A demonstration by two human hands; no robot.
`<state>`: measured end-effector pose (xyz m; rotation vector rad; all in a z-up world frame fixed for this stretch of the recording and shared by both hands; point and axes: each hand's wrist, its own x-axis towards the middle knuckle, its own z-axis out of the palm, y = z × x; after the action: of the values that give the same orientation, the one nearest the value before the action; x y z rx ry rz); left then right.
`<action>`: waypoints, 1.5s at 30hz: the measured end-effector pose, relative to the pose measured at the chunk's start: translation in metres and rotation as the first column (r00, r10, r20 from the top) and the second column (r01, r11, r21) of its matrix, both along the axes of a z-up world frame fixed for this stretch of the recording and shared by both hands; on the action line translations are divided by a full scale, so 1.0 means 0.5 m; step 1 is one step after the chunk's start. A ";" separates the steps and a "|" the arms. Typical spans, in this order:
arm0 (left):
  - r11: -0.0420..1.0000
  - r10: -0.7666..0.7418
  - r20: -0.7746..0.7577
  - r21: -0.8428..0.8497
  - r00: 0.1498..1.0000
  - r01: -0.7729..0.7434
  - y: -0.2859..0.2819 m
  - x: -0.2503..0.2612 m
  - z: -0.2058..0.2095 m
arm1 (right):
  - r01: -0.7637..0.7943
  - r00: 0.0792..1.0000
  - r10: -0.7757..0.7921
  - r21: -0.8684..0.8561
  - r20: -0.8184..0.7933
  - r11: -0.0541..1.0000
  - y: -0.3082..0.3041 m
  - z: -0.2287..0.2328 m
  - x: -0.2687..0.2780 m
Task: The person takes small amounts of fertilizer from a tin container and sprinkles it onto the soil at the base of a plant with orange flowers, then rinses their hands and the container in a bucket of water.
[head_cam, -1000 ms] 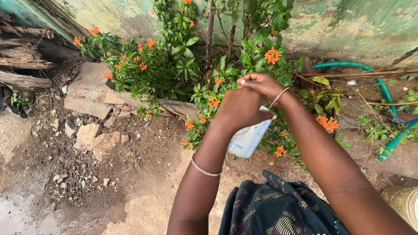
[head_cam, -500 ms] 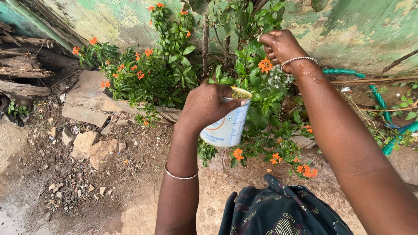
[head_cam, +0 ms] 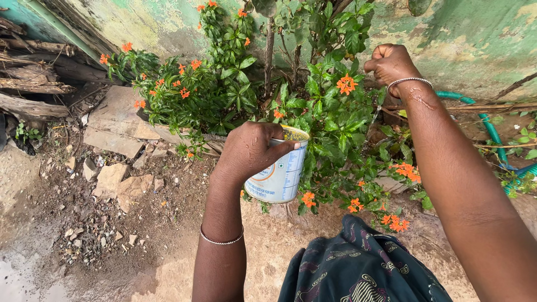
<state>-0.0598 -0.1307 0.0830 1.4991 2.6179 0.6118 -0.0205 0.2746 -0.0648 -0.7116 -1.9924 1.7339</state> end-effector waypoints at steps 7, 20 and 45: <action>0.997 -0.061 -0.017 -0.045 0.998 0.060 0.041 0.020 -0.015 | -0.059 0.972 0.044 0.058 0.230 0.997 -0.031 -0.012 0.014; 0.994 -0.104 0.034 0.039 0.994 0.103 0.021 0.027 -0.022 | -0.387 0.844 0.326 0.063 0.426 0.920 -0.070 -0.032 0.011; 0.917 -0.377 0.618 0.352 0.690 0.186 0.176 0.019 -0.255 | -0.936 0.349 0.502 0.276 0.792 0.216 -0.242 0.238 0.241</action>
<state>-0.0502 -0.0429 -0.0446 1.3428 1.7499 1.2304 0.1003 0.1538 0.0543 0.2640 -3.5850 0.7826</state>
